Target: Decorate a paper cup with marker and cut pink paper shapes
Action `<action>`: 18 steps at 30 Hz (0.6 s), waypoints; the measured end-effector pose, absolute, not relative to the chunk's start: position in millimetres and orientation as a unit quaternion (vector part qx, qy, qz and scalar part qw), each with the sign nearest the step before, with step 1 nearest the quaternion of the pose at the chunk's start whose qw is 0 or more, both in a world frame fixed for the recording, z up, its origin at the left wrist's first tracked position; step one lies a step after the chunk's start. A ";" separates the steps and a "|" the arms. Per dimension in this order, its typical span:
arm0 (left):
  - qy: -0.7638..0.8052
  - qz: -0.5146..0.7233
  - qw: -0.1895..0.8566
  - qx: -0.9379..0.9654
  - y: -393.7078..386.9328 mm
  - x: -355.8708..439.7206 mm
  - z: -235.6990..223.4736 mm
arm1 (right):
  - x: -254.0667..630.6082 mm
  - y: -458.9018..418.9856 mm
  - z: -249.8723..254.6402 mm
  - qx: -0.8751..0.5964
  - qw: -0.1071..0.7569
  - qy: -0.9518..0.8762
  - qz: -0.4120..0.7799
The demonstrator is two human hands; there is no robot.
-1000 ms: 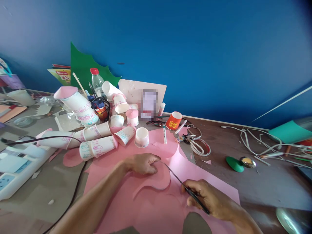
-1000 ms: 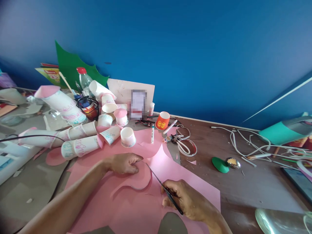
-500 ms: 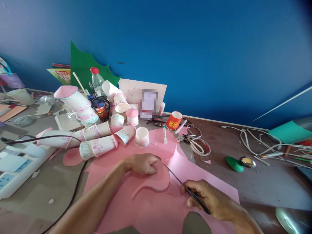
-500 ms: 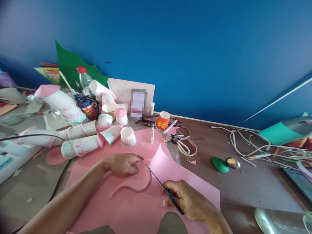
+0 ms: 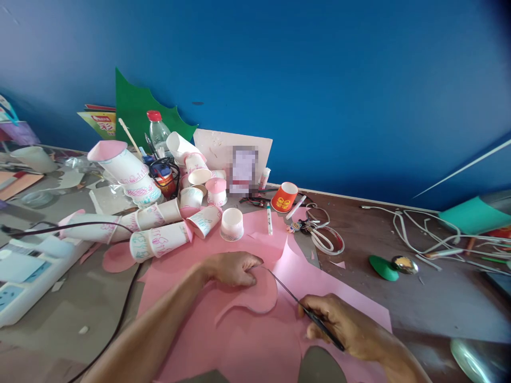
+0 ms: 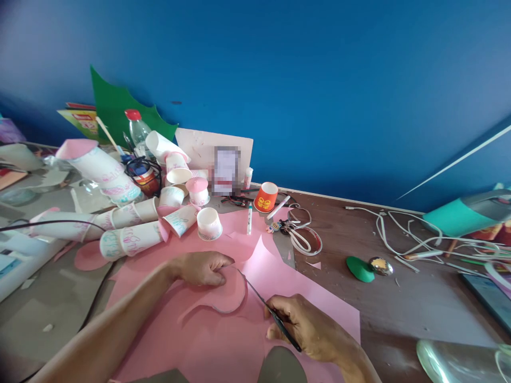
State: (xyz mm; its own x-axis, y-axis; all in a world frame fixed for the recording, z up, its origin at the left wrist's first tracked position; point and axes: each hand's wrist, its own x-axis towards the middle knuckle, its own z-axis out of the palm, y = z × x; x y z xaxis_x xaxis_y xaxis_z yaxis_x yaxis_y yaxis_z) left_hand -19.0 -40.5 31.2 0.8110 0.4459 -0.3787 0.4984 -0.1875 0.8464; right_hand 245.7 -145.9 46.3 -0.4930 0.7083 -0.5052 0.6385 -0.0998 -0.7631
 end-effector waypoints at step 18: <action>0.142 0.350 0.834 0.403 -47.5 -15.5 28.8 | 234.4 -139.8 25.1 -0.495 0.366 -0.566 0.548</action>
